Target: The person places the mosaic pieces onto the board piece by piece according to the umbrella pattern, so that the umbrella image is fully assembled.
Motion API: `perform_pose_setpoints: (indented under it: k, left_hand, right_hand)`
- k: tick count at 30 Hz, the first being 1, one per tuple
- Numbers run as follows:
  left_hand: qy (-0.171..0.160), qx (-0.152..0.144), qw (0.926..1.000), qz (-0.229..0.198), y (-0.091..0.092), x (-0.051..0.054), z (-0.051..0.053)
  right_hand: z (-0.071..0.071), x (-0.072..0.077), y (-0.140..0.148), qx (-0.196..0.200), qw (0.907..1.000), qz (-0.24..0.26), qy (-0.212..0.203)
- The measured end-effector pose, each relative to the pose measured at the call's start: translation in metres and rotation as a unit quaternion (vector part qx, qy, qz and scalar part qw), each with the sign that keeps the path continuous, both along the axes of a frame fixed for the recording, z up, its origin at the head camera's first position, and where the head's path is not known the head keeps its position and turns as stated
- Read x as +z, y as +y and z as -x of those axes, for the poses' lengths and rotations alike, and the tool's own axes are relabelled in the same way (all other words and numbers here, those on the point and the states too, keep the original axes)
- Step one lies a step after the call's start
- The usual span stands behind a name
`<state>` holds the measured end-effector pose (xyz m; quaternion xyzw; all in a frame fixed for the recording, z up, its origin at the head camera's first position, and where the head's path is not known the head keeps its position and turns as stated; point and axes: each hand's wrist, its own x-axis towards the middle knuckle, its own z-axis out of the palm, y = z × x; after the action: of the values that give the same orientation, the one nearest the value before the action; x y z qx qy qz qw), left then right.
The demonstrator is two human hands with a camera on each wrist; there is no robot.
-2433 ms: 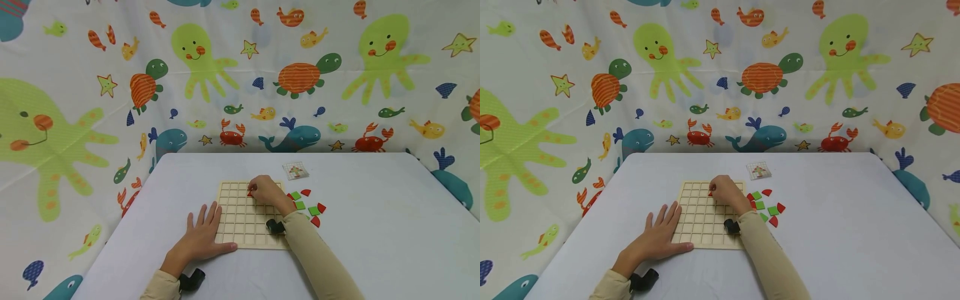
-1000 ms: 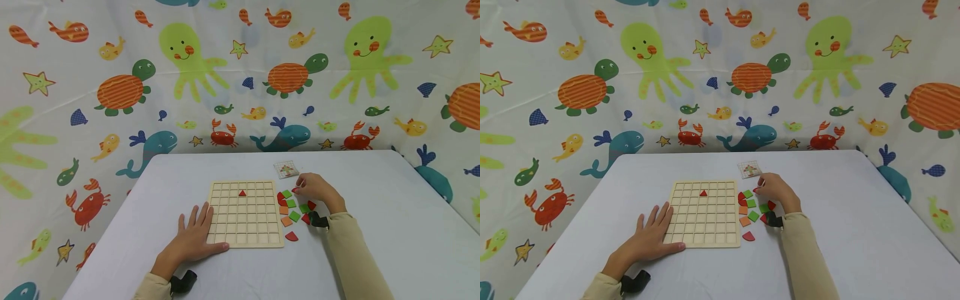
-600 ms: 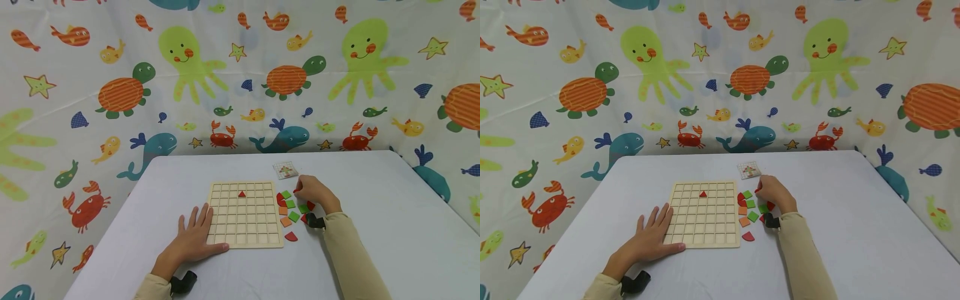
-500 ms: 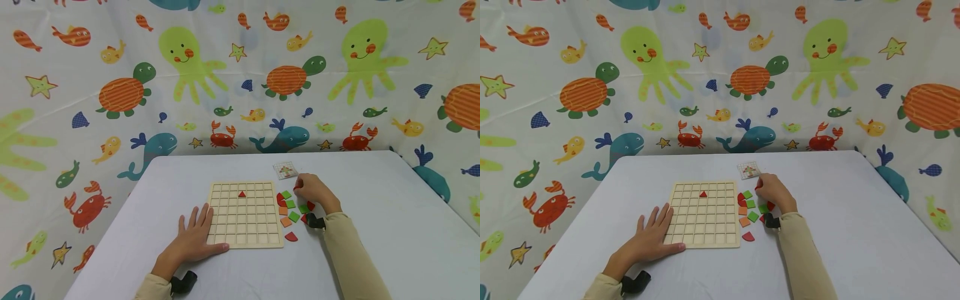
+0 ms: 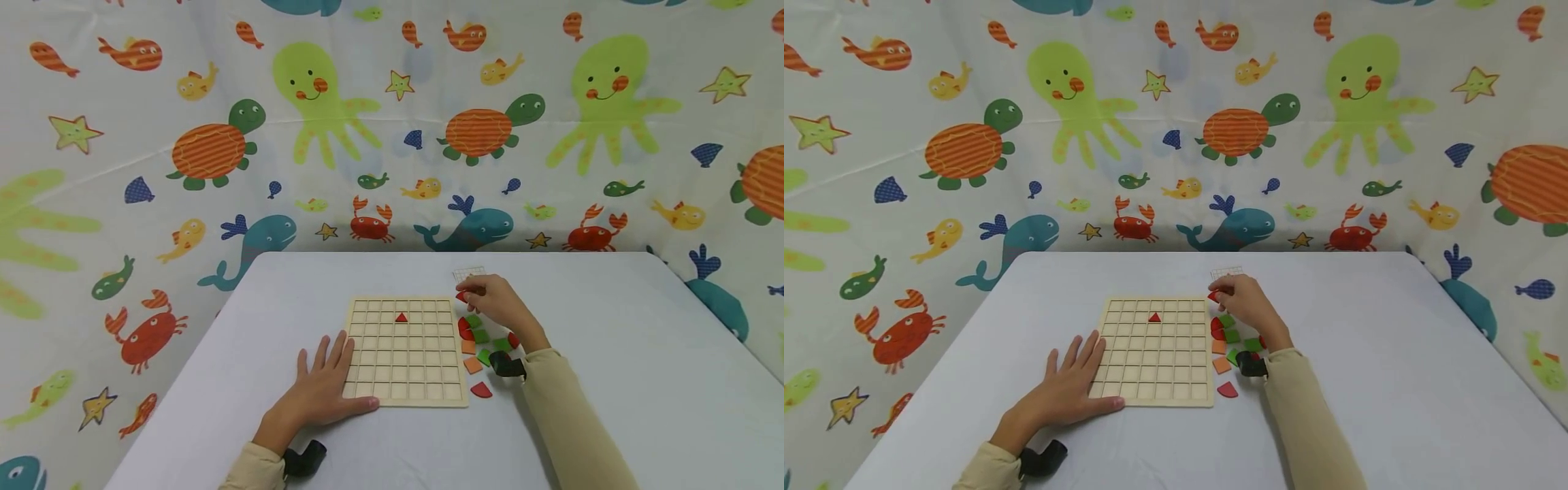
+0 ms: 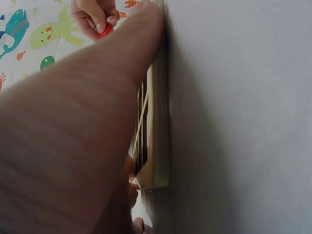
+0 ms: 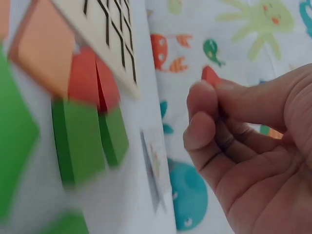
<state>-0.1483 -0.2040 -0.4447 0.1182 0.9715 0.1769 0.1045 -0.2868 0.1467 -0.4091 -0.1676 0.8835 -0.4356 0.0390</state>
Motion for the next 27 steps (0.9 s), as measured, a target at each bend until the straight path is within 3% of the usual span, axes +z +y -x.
perform_pose_setpoints:
  k: [8, 17, 27]
  left_hand:
    - [-0.004, -0.008, 1.0, -0.002, -0.002, 0.0, 0.001]
    - [-0.001, -0.017, 0.9999, 0.004, 0.0, -0.003, 0.005]
    - [-0.003, -0.015, 0.9998, 0.012, -0.01, 0.0, 0.003]
  right_hand:
    - [-0.003, 0.006, -0.049, 0.056, 0.9979, 0.025, 0.02]
    - [-0.007, 0.013, -0.093, 0.118, 0.9925, 0.03, 0.012]
    - [-0.009, 0.004, -0.125, 0.139, 0.9895, -0.003, 0.04]
